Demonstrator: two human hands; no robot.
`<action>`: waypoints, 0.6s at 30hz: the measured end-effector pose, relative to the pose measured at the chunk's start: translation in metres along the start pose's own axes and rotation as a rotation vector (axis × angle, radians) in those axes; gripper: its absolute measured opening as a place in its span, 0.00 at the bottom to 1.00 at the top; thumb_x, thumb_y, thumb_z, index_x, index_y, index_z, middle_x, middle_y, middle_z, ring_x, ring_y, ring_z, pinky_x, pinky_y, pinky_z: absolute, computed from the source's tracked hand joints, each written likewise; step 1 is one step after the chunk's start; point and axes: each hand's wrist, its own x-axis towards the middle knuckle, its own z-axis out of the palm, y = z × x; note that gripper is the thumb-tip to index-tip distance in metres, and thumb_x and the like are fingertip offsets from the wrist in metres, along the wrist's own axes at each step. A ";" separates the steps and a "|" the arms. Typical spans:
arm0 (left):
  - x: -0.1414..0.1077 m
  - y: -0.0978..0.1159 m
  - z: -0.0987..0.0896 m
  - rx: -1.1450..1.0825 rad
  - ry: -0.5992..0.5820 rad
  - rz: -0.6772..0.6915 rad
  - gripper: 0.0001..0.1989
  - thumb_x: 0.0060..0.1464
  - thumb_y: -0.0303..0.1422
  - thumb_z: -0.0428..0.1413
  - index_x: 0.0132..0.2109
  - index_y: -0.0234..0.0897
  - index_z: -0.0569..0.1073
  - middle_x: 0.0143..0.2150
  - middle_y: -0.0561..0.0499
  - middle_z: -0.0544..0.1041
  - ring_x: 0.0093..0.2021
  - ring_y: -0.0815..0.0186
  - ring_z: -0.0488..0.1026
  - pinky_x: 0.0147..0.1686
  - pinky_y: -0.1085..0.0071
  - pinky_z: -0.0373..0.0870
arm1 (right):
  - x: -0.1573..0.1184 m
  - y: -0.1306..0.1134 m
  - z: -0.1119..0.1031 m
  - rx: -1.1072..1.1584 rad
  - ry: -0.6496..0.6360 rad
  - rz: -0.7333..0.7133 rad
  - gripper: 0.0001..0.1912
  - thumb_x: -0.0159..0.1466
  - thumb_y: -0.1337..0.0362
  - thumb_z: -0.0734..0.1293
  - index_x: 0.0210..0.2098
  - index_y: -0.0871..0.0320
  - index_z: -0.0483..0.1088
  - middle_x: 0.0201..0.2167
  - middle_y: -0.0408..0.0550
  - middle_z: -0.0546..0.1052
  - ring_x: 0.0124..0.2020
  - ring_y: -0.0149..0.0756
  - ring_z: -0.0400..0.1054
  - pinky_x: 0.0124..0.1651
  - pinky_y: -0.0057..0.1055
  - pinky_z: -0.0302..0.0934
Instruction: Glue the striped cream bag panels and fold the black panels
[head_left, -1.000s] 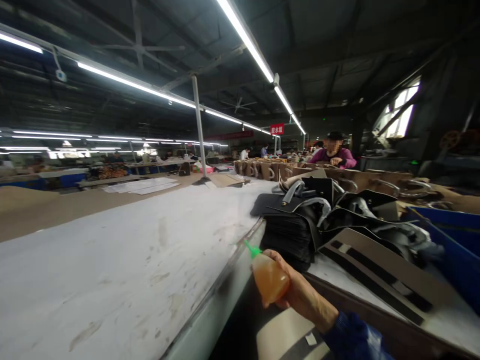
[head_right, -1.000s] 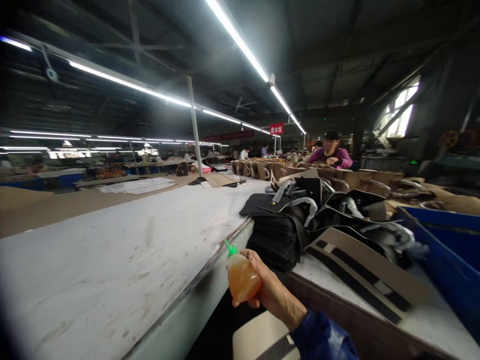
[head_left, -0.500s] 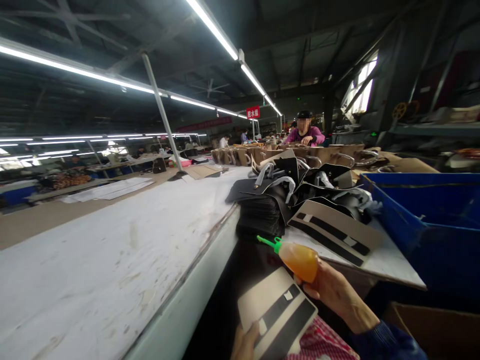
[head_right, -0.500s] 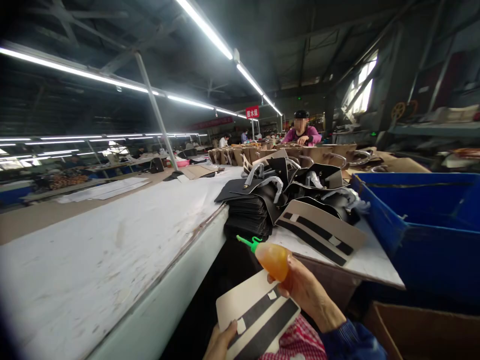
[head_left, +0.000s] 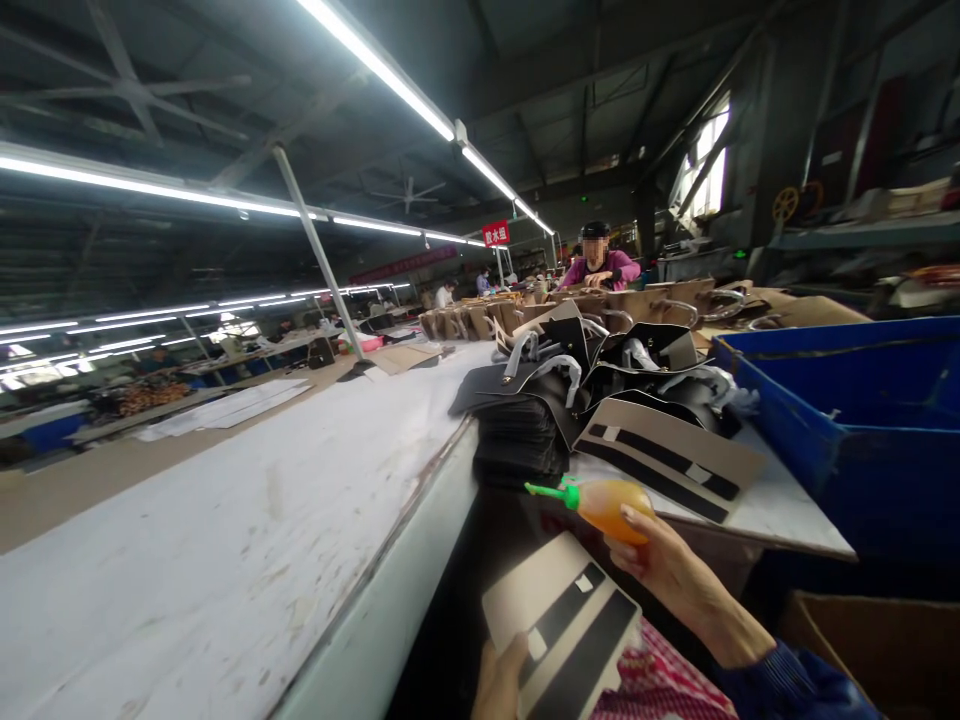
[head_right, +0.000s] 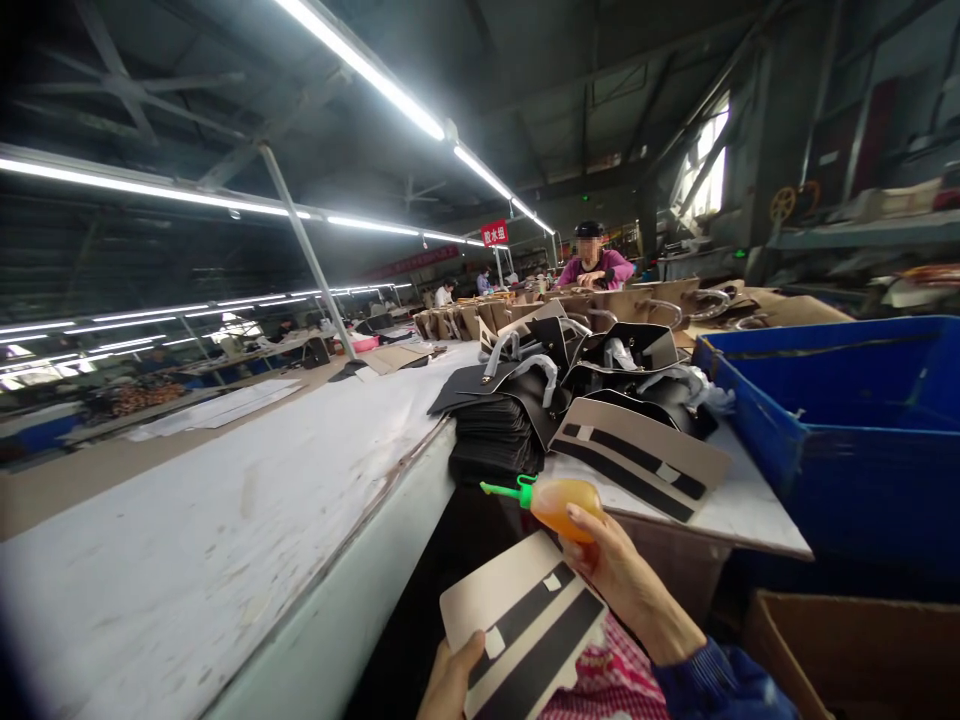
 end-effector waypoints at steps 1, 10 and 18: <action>-0.003 0.008 0.003 -0.023 0.007 0.011 0.24 0.42 0.37 0.69 0.46 0.32 0.76 0.41 0.38 0.82 0.56 0.41 0.75 0.57 0.54 0.70 | 0.001 -0.004 0.001 -0.019 0.002 -0.015 0.20 0.56 0.55 0.78 0.41 0.60 0.75 0.23 0.41 0.65 0.21 0.25 0.51 0.21 0.22 0.51; -0.068 0.100 0.034 -0.228 -0.092 0.214 0.32 0.55 0.34 0.64 0.64 0.35 0.64 0.50 0.41 0.82 0.56 0.53 0.77 0.59 0.60 0.71 | 0.007 -0.065 0.076 -0.148 -0.067 -0.303 0.28 0.46 0.51 0.81 0.43 0.54 0.76 0.29 0.41 0.68 0.22 0.23 0.53 0.21 0.21 0.51; -0.104 0.112 0.060 -0.396 -0.084 0.297 0.28 0.51 0.30 0.66 0.58 0.33 0.70 0.43 0.42 0.84 0.55 0.48 0.77 0.58 0.54 0.72 | -0.034 -0.043 0.111 -0.017 -0.083 -0.235 0.19 0.50 0.49 0.79 0.35 0.52 0.77 0.37 0.49 0.77 0.34 0.37 0.70 0.38 0.32 0.71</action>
